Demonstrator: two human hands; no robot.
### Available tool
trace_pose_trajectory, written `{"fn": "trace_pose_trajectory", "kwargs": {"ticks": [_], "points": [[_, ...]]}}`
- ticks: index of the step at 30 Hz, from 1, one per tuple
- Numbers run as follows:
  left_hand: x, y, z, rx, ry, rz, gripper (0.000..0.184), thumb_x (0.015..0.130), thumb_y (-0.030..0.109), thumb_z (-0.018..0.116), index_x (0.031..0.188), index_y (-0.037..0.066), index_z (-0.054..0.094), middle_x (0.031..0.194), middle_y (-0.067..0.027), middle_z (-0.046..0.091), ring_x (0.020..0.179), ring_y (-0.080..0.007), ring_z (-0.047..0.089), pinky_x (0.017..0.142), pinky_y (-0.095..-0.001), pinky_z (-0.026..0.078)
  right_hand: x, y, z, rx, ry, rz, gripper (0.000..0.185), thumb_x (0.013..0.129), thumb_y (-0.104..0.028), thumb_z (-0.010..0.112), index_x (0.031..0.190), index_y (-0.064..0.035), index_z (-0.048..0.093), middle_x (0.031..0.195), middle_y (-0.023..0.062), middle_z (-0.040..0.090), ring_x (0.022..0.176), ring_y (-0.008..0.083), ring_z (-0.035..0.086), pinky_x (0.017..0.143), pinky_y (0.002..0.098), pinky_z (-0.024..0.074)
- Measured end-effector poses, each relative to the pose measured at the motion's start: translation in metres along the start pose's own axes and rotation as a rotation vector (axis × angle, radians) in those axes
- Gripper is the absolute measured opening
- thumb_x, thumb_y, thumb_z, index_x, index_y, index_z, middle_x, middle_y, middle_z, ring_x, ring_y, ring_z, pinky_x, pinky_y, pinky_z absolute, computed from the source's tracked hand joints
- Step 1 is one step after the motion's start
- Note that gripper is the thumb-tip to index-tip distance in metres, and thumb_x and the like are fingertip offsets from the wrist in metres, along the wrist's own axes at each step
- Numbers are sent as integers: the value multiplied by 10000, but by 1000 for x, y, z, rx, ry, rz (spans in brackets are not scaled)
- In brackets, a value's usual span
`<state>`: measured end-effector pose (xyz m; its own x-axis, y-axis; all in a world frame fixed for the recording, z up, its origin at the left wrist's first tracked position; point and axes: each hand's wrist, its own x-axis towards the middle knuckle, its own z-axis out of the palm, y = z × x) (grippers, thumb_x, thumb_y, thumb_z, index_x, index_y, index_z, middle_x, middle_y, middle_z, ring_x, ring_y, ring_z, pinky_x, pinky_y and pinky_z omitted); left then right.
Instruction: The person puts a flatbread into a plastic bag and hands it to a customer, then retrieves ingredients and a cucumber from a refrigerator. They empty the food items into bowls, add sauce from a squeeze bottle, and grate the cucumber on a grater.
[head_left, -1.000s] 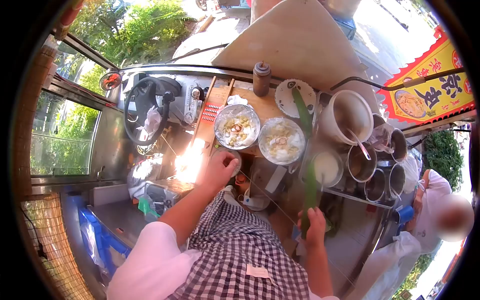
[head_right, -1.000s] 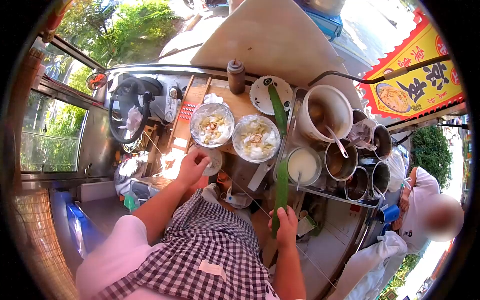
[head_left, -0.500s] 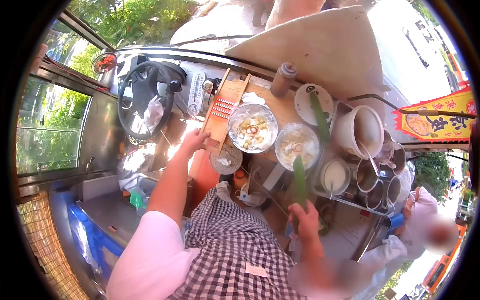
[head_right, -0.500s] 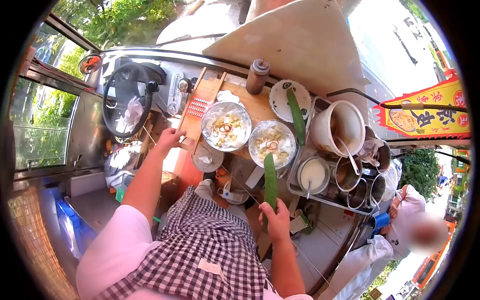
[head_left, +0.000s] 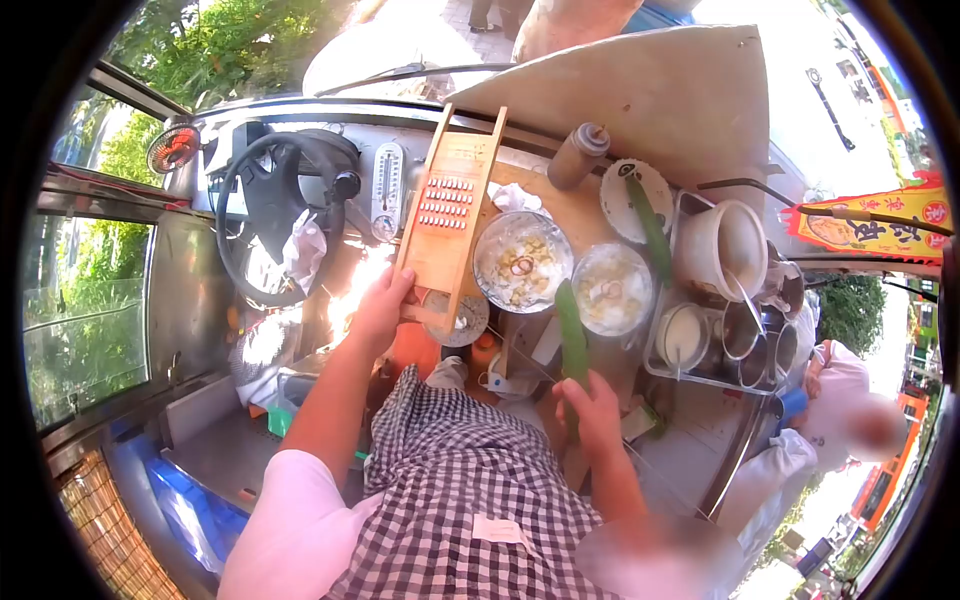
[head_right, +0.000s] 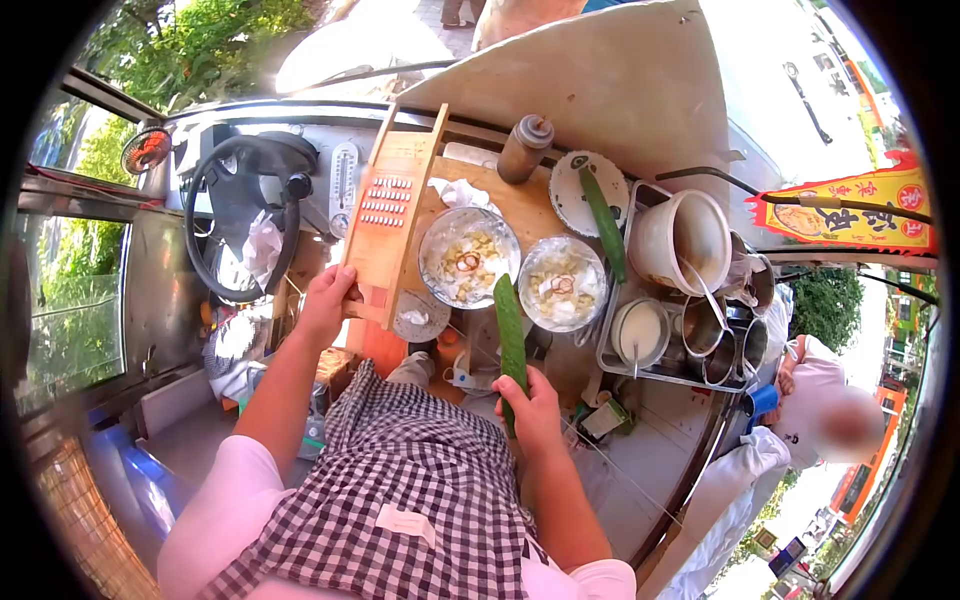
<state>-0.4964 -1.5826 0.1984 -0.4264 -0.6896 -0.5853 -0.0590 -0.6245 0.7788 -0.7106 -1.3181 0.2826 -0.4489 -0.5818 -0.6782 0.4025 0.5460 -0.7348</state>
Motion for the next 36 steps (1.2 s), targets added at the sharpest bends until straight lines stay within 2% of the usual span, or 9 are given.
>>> {"fn": "trace_pose_trajectory", "kwargs": {"ticks": [3,5,13,16,18,22,27,29,36], "points": [[-2,-2,8,0,-70,45,221,997,239,557,1113,52,553,891,-39,569,766,-143,587,653,-315,549,4,-1,8,35,-13,-19,229,926,-232,645,1001,-22,590,829,47,636,605,99,570,527,248,452],[-30,7,41,-123,-186,-85,292,982,151,578,1223,30,466,1099,-96,634,982,-225,686,751,-371,596,5,-3,8,50,-24,-40,230,932,-212,648,1038,-21,578,870,49,645,610,95,569,532,247,450],[-33,-61,90,-142,-178,16,331,990,56,519,1294,-10,408,1180,-158,608,937,-256,708,810,-351,600,9,-29,16,-66,-61,-227,556,924,-191,613,1431,-56,432,982,81,643,686,128,604,619,257,494],[-39,-65,106,-175,-140,26,315,990,54,514,1273,-22,399,1152,-161,618,918,-239,711,806,-333,596,12,-36,8,-453,-106,-280,620,950,-173,581,1499,-53,320,1264,192,595,1072,259,624,897,349,496],[-39,-73,111,-137,-142,50,302,991,56,513,1258,-27,399,1136,-158,625,910,-226,711,800,-314,591,6,-53,9,-555,-160,-199,610,950,-170,564,1499,-58,323,1330,231,554,1156,315,596,973,378,456],[-33,-90,118,-126,-130,111,231,988,35,498,1188,-49,420,1096,-150,626,875,-203,711,742,-285,594,-1,-46,7,-758,-198,-394,571,946,-165,543,1481,-61,372,1289,275,570,1171,387,583,978,415,455],[-39,-103,126,-94,-138,120,217,984,37,503,1169,-51,427,1082,-150,630,840,-192,714,717,-272,581,55,-59,29,-816,-73,-427,522,948,-169,522,1445,-40,425,1047,311,631,998,458,605,877,476,485],[-41,-103,130,-100,-136,114,212,984,37,504,1163,-50,429,1079,-149,631,830,-191,715,714,-273,580,99,-76,38,-770,-7,-470,518,950,-160,511,1446,-41,421,1067,322,625,1002,465,606,865,488,486],[-24,-91,116,-122,-157,147,196,986,27,495,1154,-50,430,1075,-151,626,811,-192,713,712,-277,579,24,-57,30,-874,-168,-493,518,973,-220,471,1453,-36,407,1076,314,640,1009,460,614,896,461,488]]}}
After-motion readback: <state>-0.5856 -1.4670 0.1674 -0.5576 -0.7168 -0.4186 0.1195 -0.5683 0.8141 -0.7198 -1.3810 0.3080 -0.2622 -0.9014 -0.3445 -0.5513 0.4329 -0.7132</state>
